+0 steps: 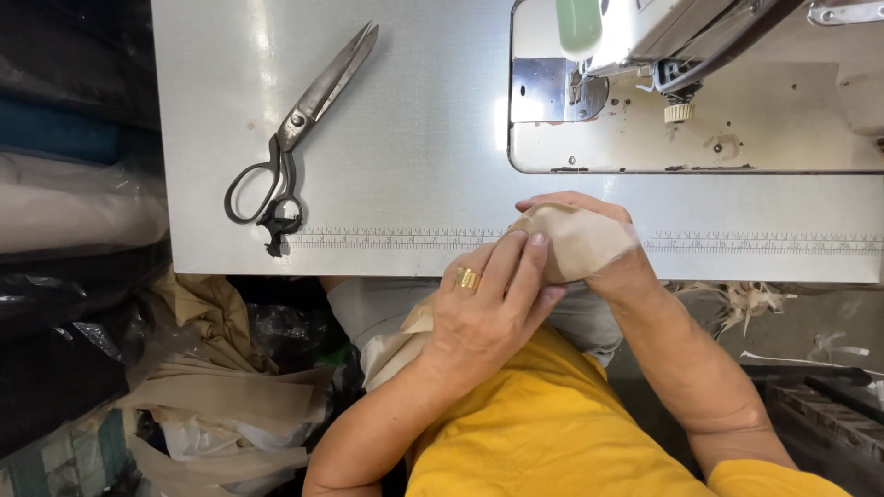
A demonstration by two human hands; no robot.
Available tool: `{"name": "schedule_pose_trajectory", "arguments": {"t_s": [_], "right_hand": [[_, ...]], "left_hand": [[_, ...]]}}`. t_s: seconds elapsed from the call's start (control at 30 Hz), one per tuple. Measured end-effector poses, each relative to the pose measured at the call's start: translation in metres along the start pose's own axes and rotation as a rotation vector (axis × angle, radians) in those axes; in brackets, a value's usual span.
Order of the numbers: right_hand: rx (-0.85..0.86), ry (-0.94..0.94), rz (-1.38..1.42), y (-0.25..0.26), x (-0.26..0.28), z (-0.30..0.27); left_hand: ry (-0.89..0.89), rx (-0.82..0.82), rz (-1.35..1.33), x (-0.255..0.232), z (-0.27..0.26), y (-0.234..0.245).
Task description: The person uses large shears to trim the edges of a folded piece of light-colored fabric on a white work surface. They carefully cut along the seams and then fold the fabric before placing it under a sewing machine.
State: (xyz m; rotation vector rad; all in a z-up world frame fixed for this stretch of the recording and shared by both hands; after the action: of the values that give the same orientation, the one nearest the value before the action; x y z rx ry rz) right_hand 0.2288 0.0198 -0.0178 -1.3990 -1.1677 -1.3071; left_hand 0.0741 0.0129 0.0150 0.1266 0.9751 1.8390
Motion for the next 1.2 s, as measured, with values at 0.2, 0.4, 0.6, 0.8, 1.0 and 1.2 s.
{"name": "schedule_pose_trajectory", "arguments": {"t_s": [0.2,0.4,0.6,0.8,1.0,1.2], "right_hand": [[-0.104,-0.052,0.095,-0.004,-0.012,0.000],[-0.210,-0.116,0.212,-0.009,-0.030,0.006],[-0.249,-0.172,0.254,-0.001,-0.048,0.009],[-0.174,-0.194,0.524,-0.006,-0.088,0.006],[-0.096,-0.235,0.647,-0.020,-0.062,0.000],[-0.100,-0.189,0.406,0.003,-0.094,0.003]], "left_hand": [[-0.007,-0.005,0.050,0.000,0.010,0.003],[-0.039,-0.008,0.089,0.009,0.014,-0.004],[0.260,0.132,-0.357,0.031,0.028,0.006],[0.308,0.081,-0.262,0.049,0.026,0.000],[0.374,0.112,-0.321,0.063,0.033,0.000],[0.257,0.159,-0.156,0.060,0.030,0.001]]}}
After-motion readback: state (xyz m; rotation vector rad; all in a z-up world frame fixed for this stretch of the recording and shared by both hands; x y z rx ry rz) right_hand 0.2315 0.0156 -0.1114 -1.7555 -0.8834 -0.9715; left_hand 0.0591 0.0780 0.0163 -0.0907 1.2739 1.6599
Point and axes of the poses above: each hand's wrist, its own z-axis towards the middle knuckle, its own y-axis out of the back of the hand, x = y × z, the point moved 5 cm from there along z, towards the middle knuckle, and after that the axes turned 6 degrees about -z, right-handed, at the moved point
